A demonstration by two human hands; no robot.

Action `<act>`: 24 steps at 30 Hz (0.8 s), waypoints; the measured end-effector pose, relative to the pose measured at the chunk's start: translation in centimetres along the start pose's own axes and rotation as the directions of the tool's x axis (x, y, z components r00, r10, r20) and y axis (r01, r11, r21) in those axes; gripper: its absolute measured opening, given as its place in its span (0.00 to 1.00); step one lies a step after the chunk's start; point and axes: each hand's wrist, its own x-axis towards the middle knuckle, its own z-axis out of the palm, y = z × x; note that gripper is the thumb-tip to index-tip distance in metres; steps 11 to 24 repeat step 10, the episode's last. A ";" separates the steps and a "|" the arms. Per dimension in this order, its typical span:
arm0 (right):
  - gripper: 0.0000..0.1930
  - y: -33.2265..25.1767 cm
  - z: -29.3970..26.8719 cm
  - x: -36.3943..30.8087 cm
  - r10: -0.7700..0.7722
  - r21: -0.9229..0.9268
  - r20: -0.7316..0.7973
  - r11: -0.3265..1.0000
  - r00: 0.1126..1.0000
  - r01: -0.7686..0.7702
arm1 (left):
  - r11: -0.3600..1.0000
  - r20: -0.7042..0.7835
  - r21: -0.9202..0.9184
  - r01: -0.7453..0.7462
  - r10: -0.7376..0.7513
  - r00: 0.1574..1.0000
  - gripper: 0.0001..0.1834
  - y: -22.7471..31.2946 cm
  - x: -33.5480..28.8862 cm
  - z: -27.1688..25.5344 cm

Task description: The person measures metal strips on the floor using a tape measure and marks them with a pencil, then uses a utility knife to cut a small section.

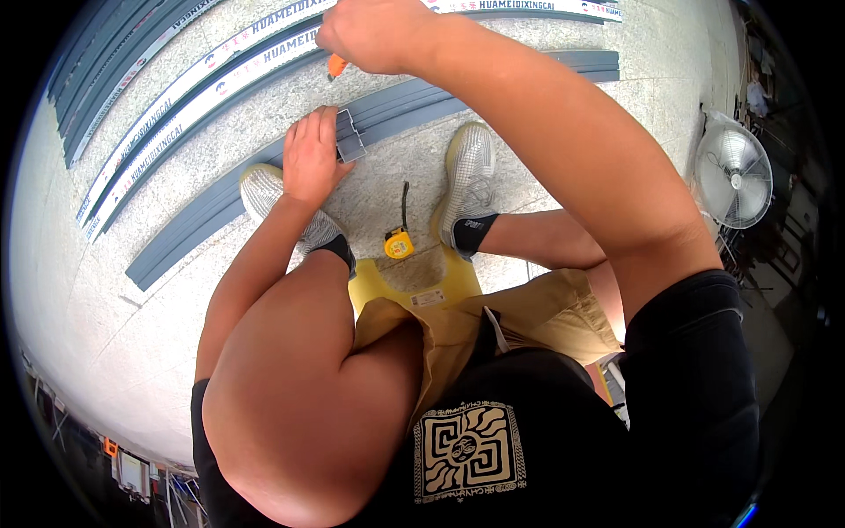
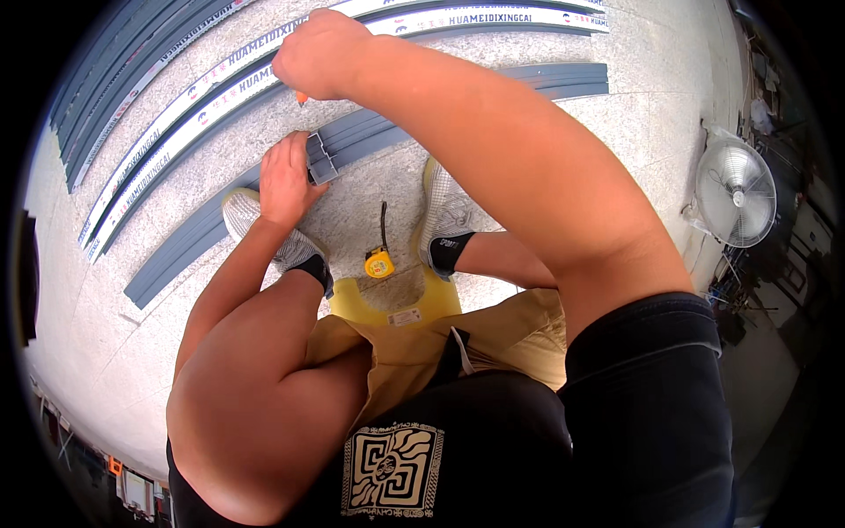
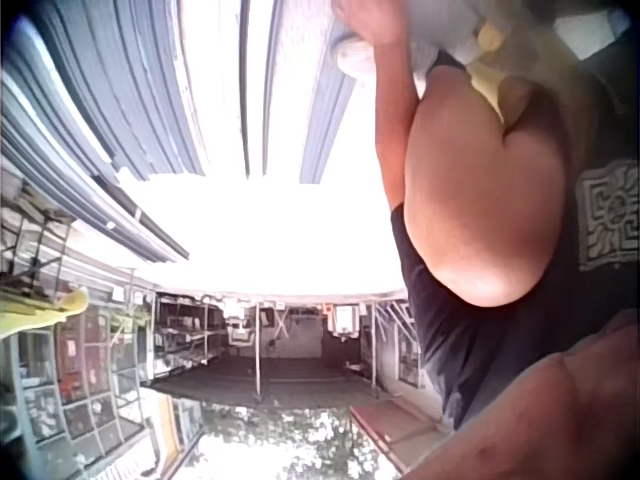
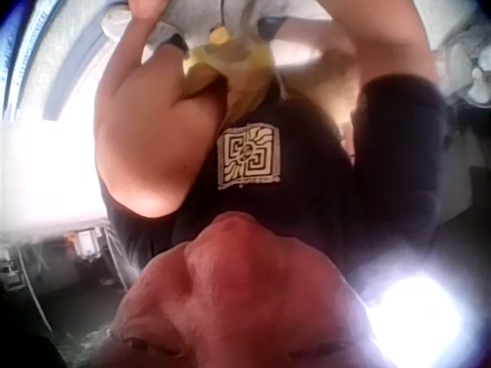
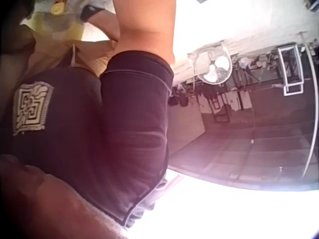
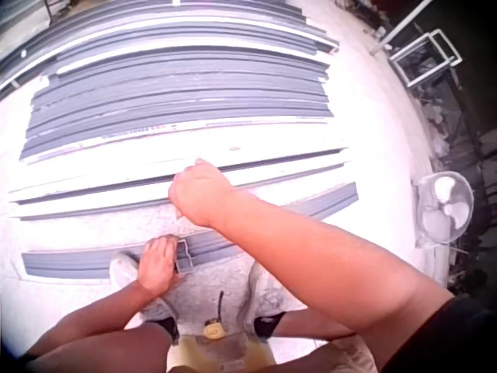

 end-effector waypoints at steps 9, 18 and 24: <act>0.22 -7.6 8.0 -12.6 0.692 0.656 0.145 0.468 0.707 -0.592 | 1.000 -0.002 0.025 0.005 -0.005 1.000 0.52 0.4 0.9 0.4; 0.23 -9.0 10.4 -13.9 0.738 0.702 0.166 0.378 0.654 -0.604 | 1.000 0.008 0.017 0.009 -0.009 1.000 0.52 0.5 1.2 0.4; 0.23 -9.0 10.4 -13.9 0.738 0.702 0.166 0.378 0.654 -0.604 | 1.000 0.008 0.017 0.009 -0.009 1.000 0.52 0.5 1.2 0.4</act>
